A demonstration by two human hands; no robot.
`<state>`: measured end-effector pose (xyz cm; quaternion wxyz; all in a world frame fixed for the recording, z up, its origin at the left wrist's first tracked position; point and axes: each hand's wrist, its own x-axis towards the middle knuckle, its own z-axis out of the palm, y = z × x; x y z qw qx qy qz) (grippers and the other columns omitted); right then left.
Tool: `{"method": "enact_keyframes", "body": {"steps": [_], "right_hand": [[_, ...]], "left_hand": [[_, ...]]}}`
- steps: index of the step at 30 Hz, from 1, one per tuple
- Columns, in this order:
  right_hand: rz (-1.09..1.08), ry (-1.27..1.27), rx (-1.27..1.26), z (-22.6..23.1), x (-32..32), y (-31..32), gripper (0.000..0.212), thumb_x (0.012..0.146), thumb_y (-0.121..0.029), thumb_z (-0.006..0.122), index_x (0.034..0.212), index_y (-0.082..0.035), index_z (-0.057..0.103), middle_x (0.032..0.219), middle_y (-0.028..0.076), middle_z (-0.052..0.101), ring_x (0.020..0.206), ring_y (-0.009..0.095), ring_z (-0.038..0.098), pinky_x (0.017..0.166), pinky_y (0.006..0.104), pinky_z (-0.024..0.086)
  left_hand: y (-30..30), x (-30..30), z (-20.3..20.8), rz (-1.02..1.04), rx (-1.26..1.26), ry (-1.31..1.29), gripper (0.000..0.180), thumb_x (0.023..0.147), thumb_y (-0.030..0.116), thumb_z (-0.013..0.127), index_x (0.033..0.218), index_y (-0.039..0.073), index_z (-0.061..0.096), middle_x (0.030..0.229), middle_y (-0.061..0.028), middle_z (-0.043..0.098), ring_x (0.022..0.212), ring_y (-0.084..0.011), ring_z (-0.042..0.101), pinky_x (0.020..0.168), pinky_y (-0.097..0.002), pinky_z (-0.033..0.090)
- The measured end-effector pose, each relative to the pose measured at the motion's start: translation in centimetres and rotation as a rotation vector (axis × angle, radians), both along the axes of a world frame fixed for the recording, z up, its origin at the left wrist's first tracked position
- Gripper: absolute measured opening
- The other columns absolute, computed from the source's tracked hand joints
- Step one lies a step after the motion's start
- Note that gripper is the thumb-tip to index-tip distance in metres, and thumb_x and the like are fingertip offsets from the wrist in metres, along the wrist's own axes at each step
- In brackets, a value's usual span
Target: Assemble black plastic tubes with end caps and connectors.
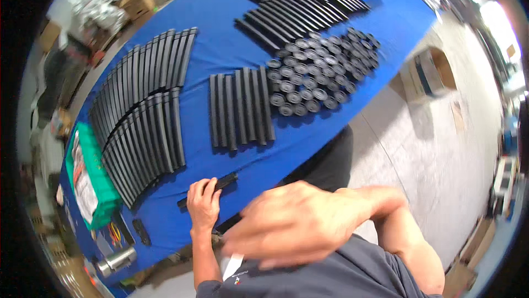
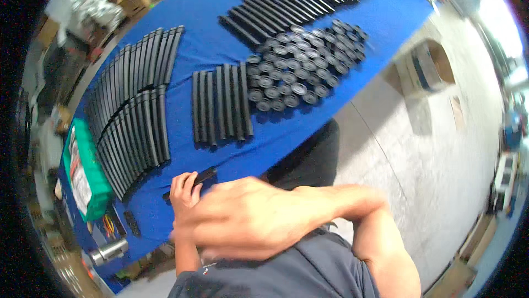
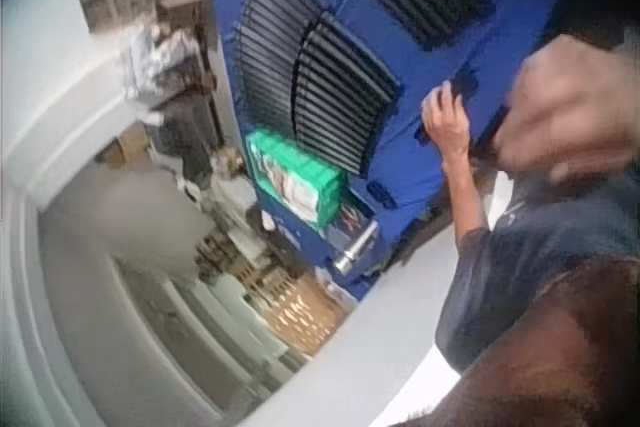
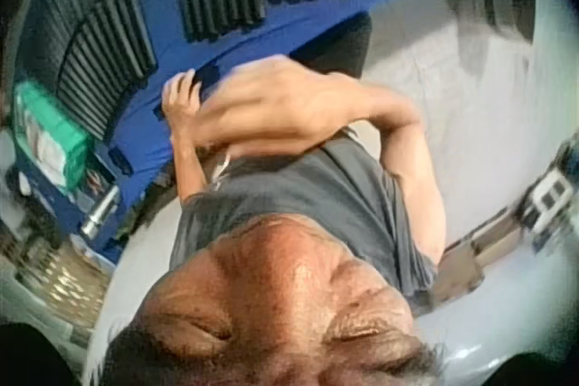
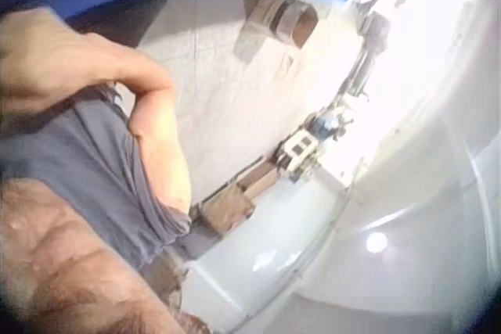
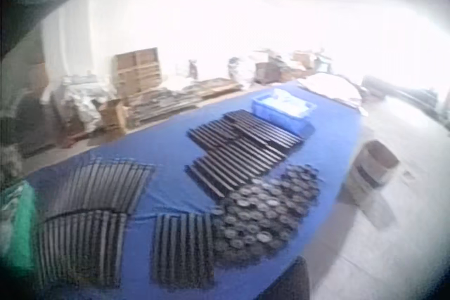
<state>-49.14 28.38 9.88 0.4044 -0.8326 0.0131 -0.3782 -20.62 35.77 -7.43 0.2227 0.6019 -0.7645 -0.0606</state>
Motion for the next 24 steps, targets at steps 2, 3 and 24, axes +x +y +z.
{"method": "enact_keyframes", "body": {"steps": [2, 3, 24], "right_hand": [[-0.046, -0.154, -0.131, 1.6, 1.9, 0.5, 0.024, 0.092, -0.011, 0.061, 0.110, 0.004, 0.064, 0.105, 0.017, 0.066, 0.085, 0.027, 0.066, 0.073, 0.0402, 0.055], [-0.056, -0.234, -0.055, 1.3, 3.4, 1.3, 0.030, 0.078, -0.019, 0.063, 0.100, 0.001, 0.062, 0.086, 0.011, 0.061, 0.080, 0.026, 0.062, 0.070, 0.0369, 0.049], [-0.178, -0.377, 0.019, 1.5, -3.4, 2.0, 0.037, 0.077, -0.014, 0.066, 0.110, 0.002, 0.066, 0.094, 0.012, 0.067, 0.075, 0.020, 0.065, 0.065, 0.0302, 0.052]], "left_hand": [[0.7, 1.9, -2.9, -0.008, -0.047, -0.099, 0.039, 0.076, 0.009, 0.075, 0.114, 0.008, 0.068, 0.103, -0.0082, 0.063, 0.096, -0.0306, 0.060, 0.083, -0.0439, 0.047], [0.8, 1.9, -3.0, 0.025, -0.046, -0.116, 0.040, 0.079, 0.009, 0.073, 0.118, 0.008, 0.067, 0.106, -0.0089, 0.062, 0.099, -0.0305, 0.060, 0.087, -0.0449, 0.046], [1.3, 0.9, -3.6, 0.110, -0.097, -0.125, 0.042, 0.082, 0.010, 0.071, 0.123, 0.005, 0.064, 0.110, -0.0124, 0.062, 0.106, -0.0316, 0.059, 0.096, -0.0458, 0.045]]}}
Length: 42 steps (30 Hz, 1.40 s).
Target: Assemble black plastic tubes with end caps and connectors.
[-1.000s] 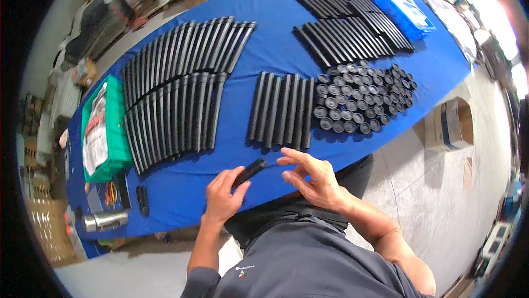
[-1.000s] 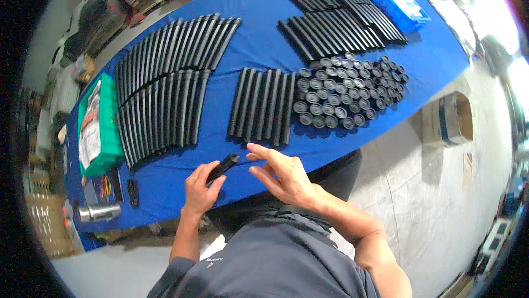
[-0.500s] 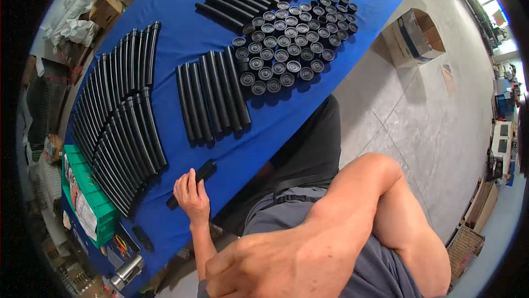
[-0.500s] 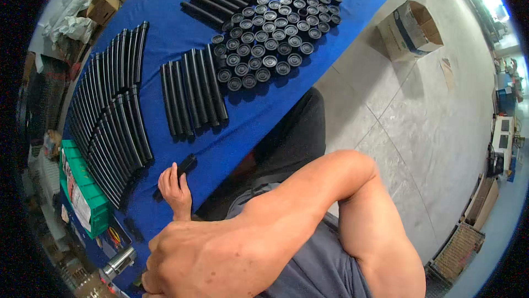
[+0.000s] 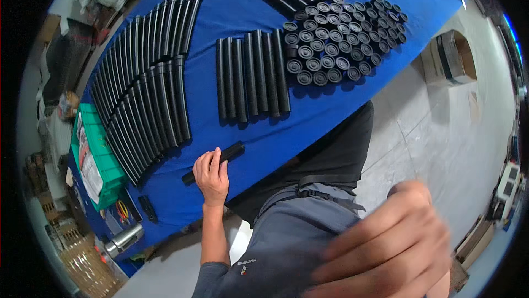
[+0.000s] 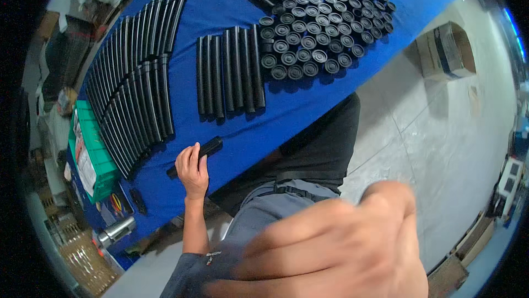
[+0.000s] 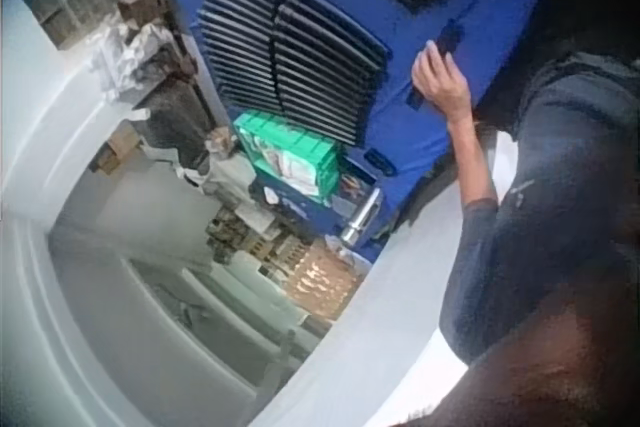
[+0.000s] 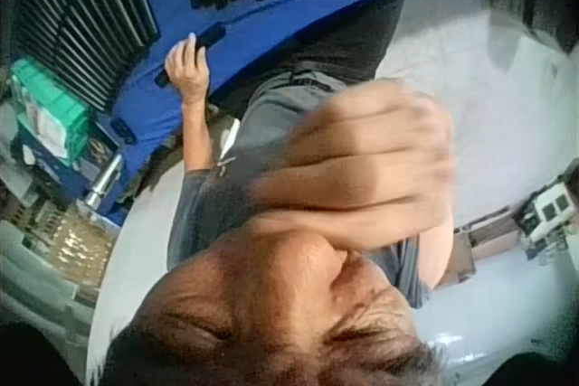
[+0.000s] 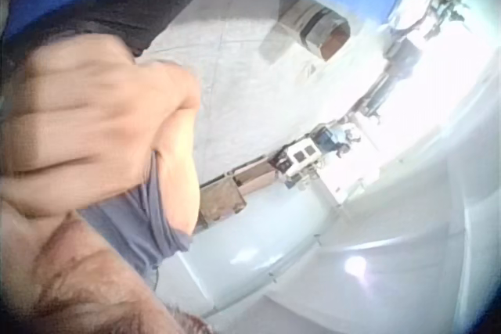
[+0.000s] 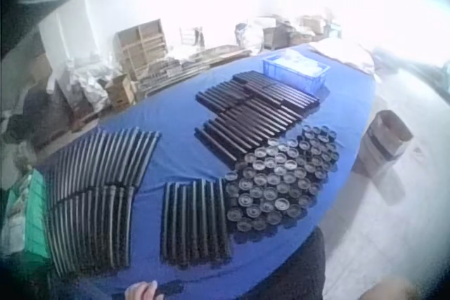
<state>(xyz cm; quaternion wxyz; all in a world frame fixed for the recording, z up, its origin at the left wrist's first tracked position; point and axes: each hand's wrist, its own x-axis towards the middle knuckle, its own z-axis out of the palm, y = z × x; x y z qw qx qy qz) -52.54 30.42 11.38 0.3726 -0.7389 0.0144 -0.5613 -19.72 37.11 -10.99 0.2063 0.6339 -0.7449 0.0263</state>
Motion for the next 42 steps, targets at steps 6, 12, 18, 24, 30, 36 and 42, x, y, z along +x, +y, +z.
{"method": "enact_keyframes", "body": {"steps": [6, 12, 18, 24, 30, 36, 42], "right_hand": [[-1.119, 0.542, 0.398, -9.0, -7.7, -5.7, 0.031, 0.087, -0.003, 0.071, 0.117, -0.001, 0.064, 0.088, 0.008, 0.064, 0.073, 0.015, 0.062, 0.068, 0.0293, 0.052], [-1.201, 0.855, 0.435, -18.6, -11.7, -8.2, 0.040, 0.084, -0.009, 0.073, 0.121, -0.006, 0.060, 0.098, 0.012, 0.059, 0.083, 0.025, 0.062, 0.070, 0.0365, 0.052], [-1.244, 1.069, 0.320, -20.1, -12.2, -9.6, 0.048, 0.083, -0.011, 0.072, 0.128, -0.009, 0.054, 0.104, 0.013, 0.056, 0.095, 0.034, 0.061, 0.078, 0.0434, 0.052], [-1.265, 1.089, 0.321, -20.8, -12.3, -10.2, 0.047, 0.082, -0.008, 0.072, 0.126, -0.009, 0.055, 0.102, 0.013, 0.056, 0.094, 0.034, 0.061, 0.077, 0.0439, 0.052], [-1.346, 0.960, 0.224, -18.5, -11.8, -8.4, 0.044, 0.079, -0.004, 0.072, 0.121, -0.007, 0.057, 0.103, 0.015, 0.057, 0.091, 0.034, 0.060, 0.077, 0.0434, 0.051], [-0.800, 0.920, 0.333, -17.7, -5.5, -3.4, 0.046, 0.075, -0.006, 0.077, 0.115, 0.000, 0.056, 0.102, 0.019, 0.060, 0.095, 0.036, 0.062, 0.082, 0.0420, 0.051], [-0.799, 0.871, 0.322, -19.1, -1.2, -4.2, 0.048, 0.075, -0.007, 0.076, 0.116, 0.002, 0.053, 0.098, 0.019, 0.058, 0.091, 0.038, 0.061, 0.078, 0.0434, 0.051]], "left_hand": [[-0.5, 0.1, 0.4, -0.012, -0.011, 0.025, 0.040, 0.083, 0.010, 0.071, 0.122, 0.005, 0.065, 0.109, -0.0127, 0.062, 0.105, -0.0319, 0.059, 0.094, -0.0462, 0.045], [-0.8, -0.5, 0.3, -0.009, 0.010, 0.045, 0.040, 0.083, 0.007, 0.070, 0.122, 0.005, 0.065, 0.110, -0.0128, 0.062, 0.106, -0.0321, 0.059, 0.096, -0.0458, 0.045], [-0.8, -0.6, 0.1, -0.001, 0.010, 0.049, 0.041, 0.082, 0.007, 0.070, 0.123, 0.005, 0.065, 0.110, -0.0129, 0.063, 0.107, -0.0318, 0.059, 0.097, -0.0460, 0.044], [-1.0, -0.6, 0.3, -0.011, 0.005, 0.042, 0.041, 0.082, 0.007, 0.070, 0.123, 0.005, 0.065, 0.110, -0.0127, 0.063, 0.107, -0.0321, 0.059, 0.097, -0.0462, 0.044], [-0.4, -0.3, 0.7, 0.019, 0.024, 0.038, 0.041, 0.083, 0.007, 0.070, 0.123, 0.006, 0.065, 0.112, -0.0129, 0.063, 0.108, -0.0324, 0.059, 0.096, -0.0450, 0.044], [-0.8, -0.5, 0.4, -0.001, 0.024, 0.075, 0.041, 0.081, 0.007, 0.071, 0.122, 0.006, 0.066, 0.111, -0.0126, 0.063, 0.107, -0.0319, 0.060, 0.095, -0.0447, 0.045], [-1.0, -0.6, 0.3, 0.000, 0.010, 0.077, 0.039, 0.081, 0.007, 0.072, 0.120, 0.006, 0.067, 0.110, -0.0117, 0.064, 0.106, -0.0314, 0.060, 0.094, -0.0443, 0.045]]}}
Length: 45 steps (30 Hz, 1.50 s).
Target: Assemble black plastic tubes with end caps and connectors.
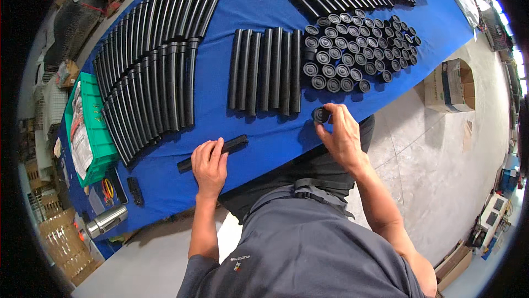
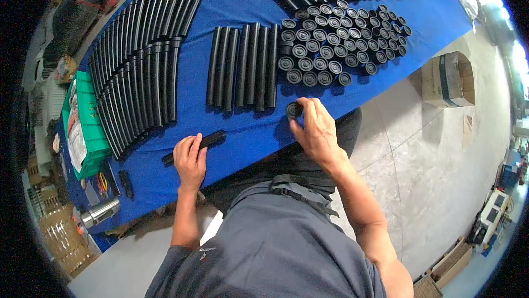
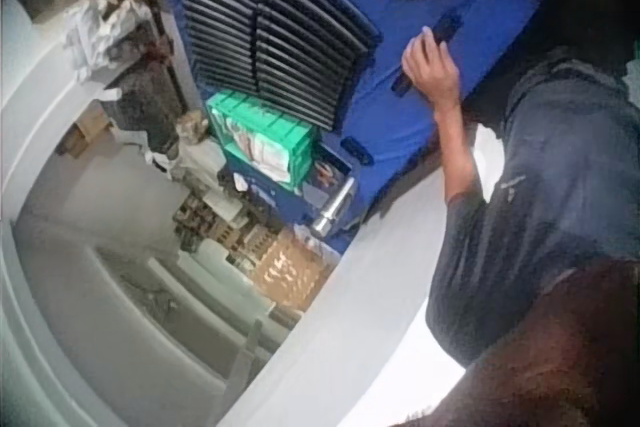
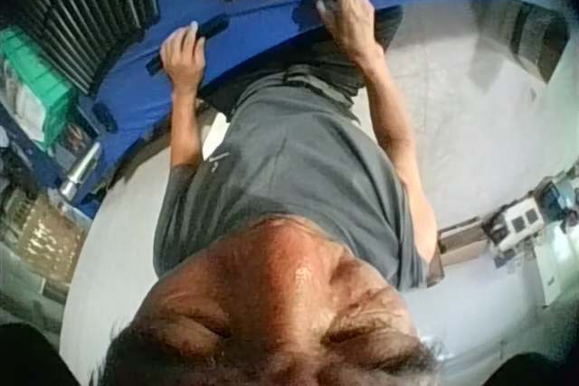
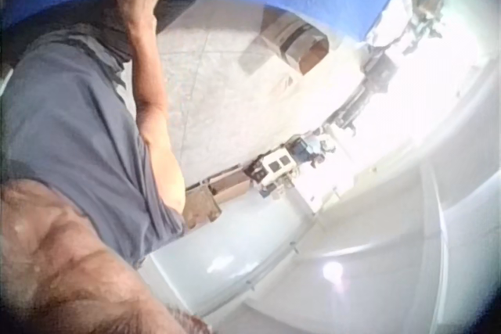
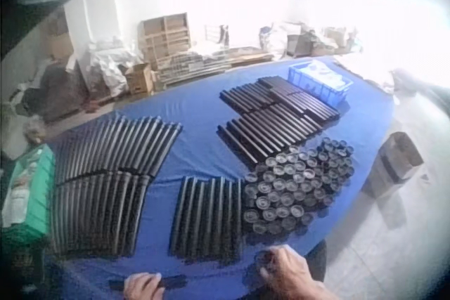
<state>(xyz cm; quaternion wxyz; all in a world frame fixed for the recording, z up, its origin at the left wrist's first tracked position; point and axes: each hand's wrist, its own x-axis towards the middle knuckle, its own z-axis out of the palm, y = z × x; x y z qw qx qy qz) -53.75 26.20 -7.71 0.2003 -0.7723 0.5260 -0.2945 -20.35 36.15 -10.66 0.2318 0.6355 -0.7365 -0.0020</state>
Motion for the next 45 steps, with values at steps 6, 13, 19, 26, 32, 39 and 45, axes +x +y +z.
{"method": "enact_keyframes", "body": {"steps": [6, 13, 19, 26, 32, 39, 45], "right_hand": [[0.031, 0.100, 0.079, -1.4, 0.0, -0.6, 0.051, 0.075, -0.002, 0.072, 0.121, 0.003, 0.049, 0.105, 0.022, 0.057, 0.097, 0.040, 0.059, 0.084, 0.0448, 0.050], [0.027, -0.115, 0.108, 3.0, 0.7, 3.2, 0.055, 0.081, -0.005, 0.074, 0.130, 0.001, 0.050, 0.101, 0.017, 0.059, 0.084, 0.029, 0.061, 0.073, 0.0365, 0.052], [0.380, -0.670, 0.795, 3.1, 7.0, 4.7, 0.061, 0.083, -0.016, 0.080, 0.136, -0.002, 0.053, 0.101, 0.007, 0.063, 0.080, 0.011, 0.059, 0.070, 0.0272, 0.052], [0.573, -0.701, 0.533, 1.9, 10.2, 4.3, 0.055, 0.087, -0.024, 0.076, 0.135, -0.005, 0.056, 0.094, 0.006, 0.062, 0.075, 0.011, 0.058, 0.068, 0.0276, 0.050], [0.578, -0.750, 0.769, 1.4, 10.8, 4.5, 0.052, 0.088, -0.024, 0.076, 0.133, -0.005, 0.058, 0.089, 0.003, 0.064, 0.073, 0.009, 0.054, 0.066, 0.0273, 0.048], [0.659, -0.809, 0.850, -0.8, 11.2, 2.4, 0.038, 0.084, -0.019, 0.076, 0.117, -0.004, 0.066, 0.099, 0.009, 0.072, 0.087, 0.010, 0.065, 0.077, 0.0287, 0.053], [0.596, -0.731, 0.714, -3.0, 11.4, 2.1, 0.041, 0.083, -0.027, 0.079, 0.115, -0.003, 0.067, 0.089, 0.014, 0.074, 0.079, 0.019, 0.071, 0.072, 0.0323, 0.055]], "left_hand": [[0.2, 0.2, 0.2, 0.005, -0.023, -0.041, 0.042, 0.079, 0.010, 0.074, 0.120, 0.007, 0.067, 0.107, -0.0091, 0.064, 0.105, -0.0289, 0.060, 0.095, -0.0441, 0.045], [0.2, -0.4, 1.5, -0.006, 0.032, 0.035, 0.039, 0.077, 0.005, 0.074, 0.116, 0.005, 0.067, 0.108, -0.0123, 0.065, 0.104, -0.0314, 0.062, 0.092, -0.0435, 0.047], [1.0, -2.4, 6.6, -0.151, 0.058, 0.273, 0.042, 0.077, -0.002, 0.072, 0.118, 0.000, 0.064, 0.111, -0.0169, 0.066, 0.097, -0.0354, 0.064, 0.086, -0.0425, 0.052], [2.6, -3.6, 8.4, -0.092, 0.213, 0.392, 0.041, 0.082, 0.000, 0.067, 0.122, -0.002, 0.062, 0.107, -0.0189, 0.067, 0.094, -0.0337, 0.067, 0.081, -0.0399, 0.054], [3.1, -3.0, 7.9, -0.075, 0.287, 0.425, 0.038, 0.087, 0.003, 0.064, 0.124, -0.004, 0.061, 0.109, -0.0207, 0.067, 0.095, -0.0354, 0.066, 0.083, -0.0407, 0.053], [2.2, -2.6, 6.6, -0.140, 0.351, 0.394, 0.039, 0.088, 0.006, 0.065, 0.125, -0.004, 0.059, 0.112, -0.0224, 0.066, 0.098, -0.0379, 0.065, 0.086, -0.0417, 0.052], [2.7, -2.0, 4.5, 0.052, 0.392, 0.348, 0.038, 0.078, 0.007, 0.076, 0.113, -0.001, 0.062, 0.103, -0.0173, 0.066, 0.092, -0.0314, 0.067, 0.082, -0.0360, 0.052]]}}
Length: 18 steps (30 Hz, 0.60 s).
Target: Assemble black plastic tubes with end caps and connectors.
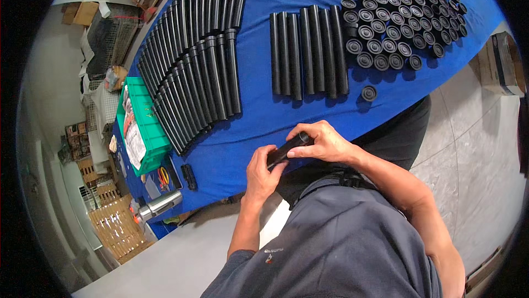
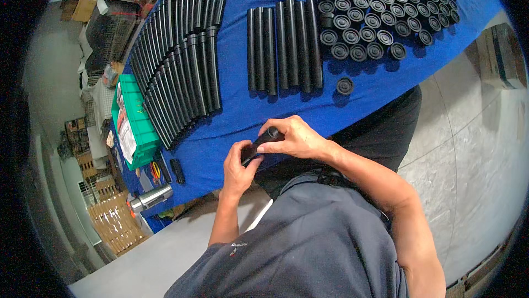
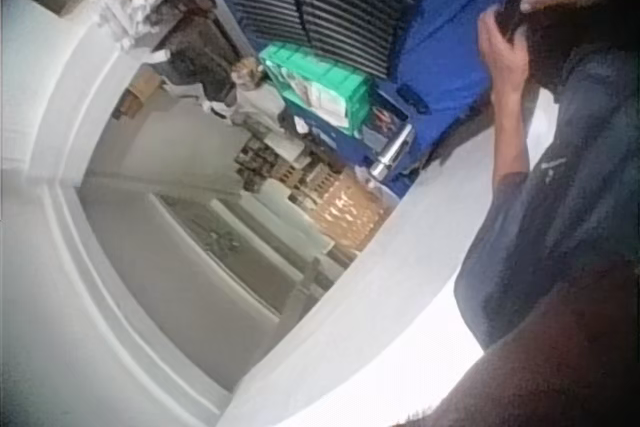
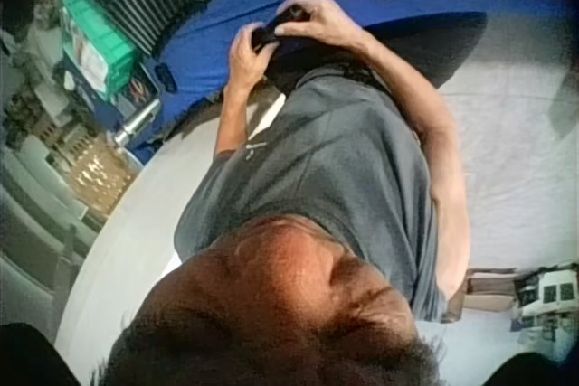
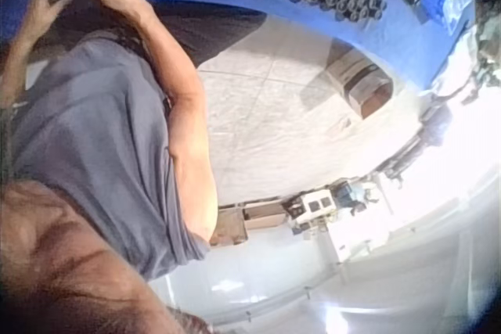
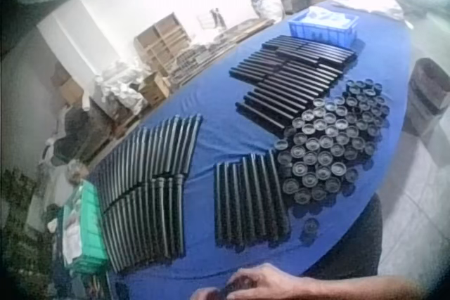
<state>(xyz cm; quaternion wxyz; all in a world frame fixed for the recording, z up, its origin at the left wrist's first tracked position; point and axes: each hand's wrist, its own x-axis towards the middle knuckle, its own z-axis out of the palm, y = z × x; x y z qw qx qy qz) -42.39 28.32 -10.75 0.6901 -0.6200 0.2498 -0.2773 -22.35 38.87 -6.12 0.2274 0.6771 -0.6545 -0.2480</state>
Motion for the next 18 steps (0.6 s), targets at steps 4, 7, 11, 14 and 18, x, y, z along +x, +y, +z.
{"method": "enact_keyframes", "body": {"steps": [4, 7, 11, 14, 18], "right_hand": [[-0.017, -0.101, -0.093, -0.3, -0.2, 0.2, 0.050, 0.081, -0.026, 0.081, 0.123, -0.003, 0.065, 0.089, 0.014, 0.073, 0.076, 0.017, 0.069, 0.069, 0.0319, 0.054], [0.062, -0.079, -0.010, -0.2, -0.6, -0.4, 0.047, 0.082, -0.023, 0.080, 0.122, -0.003, 0.065, 0.087, 0.011, 0.072, 0.073, 0.013, 0.066, 0.069, 0.0308, 0.053], [0.081, -0.086, 0.043, -0.6, -0.6, -0.5, 0.046, 0.082, -0.020, 0.079, 0.122, -0.003, 0.066, 0.084, 0.008, 0.071, 0.072, 0.011, 0.062, 0.069, 0.0291, 0.052], [0.068, -0.116, -0.015, -0.9, -0.7, -0.4, 0.045, 0.082, -0.019, 0.079, 0.122, -0.003, 0.066, 0.084, 0.008, 0.070, 0.072, 0.011, 0.062, 0.068, 0.0289, 0.052], [0.099, -0.149, -0.035, -0.7, -0.9, -0.5, 0.045, 0.083, -0.020, 0.078, 0.122, -0.004, 0.066, 0.086, 0.008, 0.071, 0.073, 0.012, 0.063, 0.069, 0.0298, 0.052]], "left_hand": [[0.1, 0.3, 0.0, 0.035, 0.043, 0.048, 0.031, 0.074, 0.005, 0.076, 0.101, 0.000, 0.062, 0.096, -0.0128, 0.064, 0.081, -0.0266, 0.065, 0.074, -0.0348, 0.052], [-0.7, 1.1, 0.9, -0.052, 0.108, 0.089, 0.032, 0.075, 0.006, 0.075, 0.104, -0.002, 0.064, 0.098, -0.0134, 0.064, 0.087, -0.0277, 0.065, 0.079, -0.0362, 0.051], [-1.6, 1.5, 2.1, -0.115, 0.269, 0.106, 0.039, 0.077, 0.008, 0.074, 0.113, -0.003, 0.065, 0.101, -0.0134, 0.063, 0.094, -0.0281, 0.064, 0.083, -0.0374, 0.051], [-1.9, 1.9, 2.6, -0.122, 0.353, 0.171, 0.039, 0.081, 0.009, 0.073, 0.116, -0.003, 0.064, 0.105, -0.0118, 0.065, 0.097, -0.0241, 0.065, 0.087, -0.0360, 0.051], [-0.9, 3.2, 1.9, 0.030, 0.480, 0.405, 0.038, 0.085, 0.010, 0.071, 0.120, -0.002, 0.062, 0.109, -0.0108, 0.067, 0.101, -0.0199, 0.064, 0.091, -0.0347, 0.050]]}}
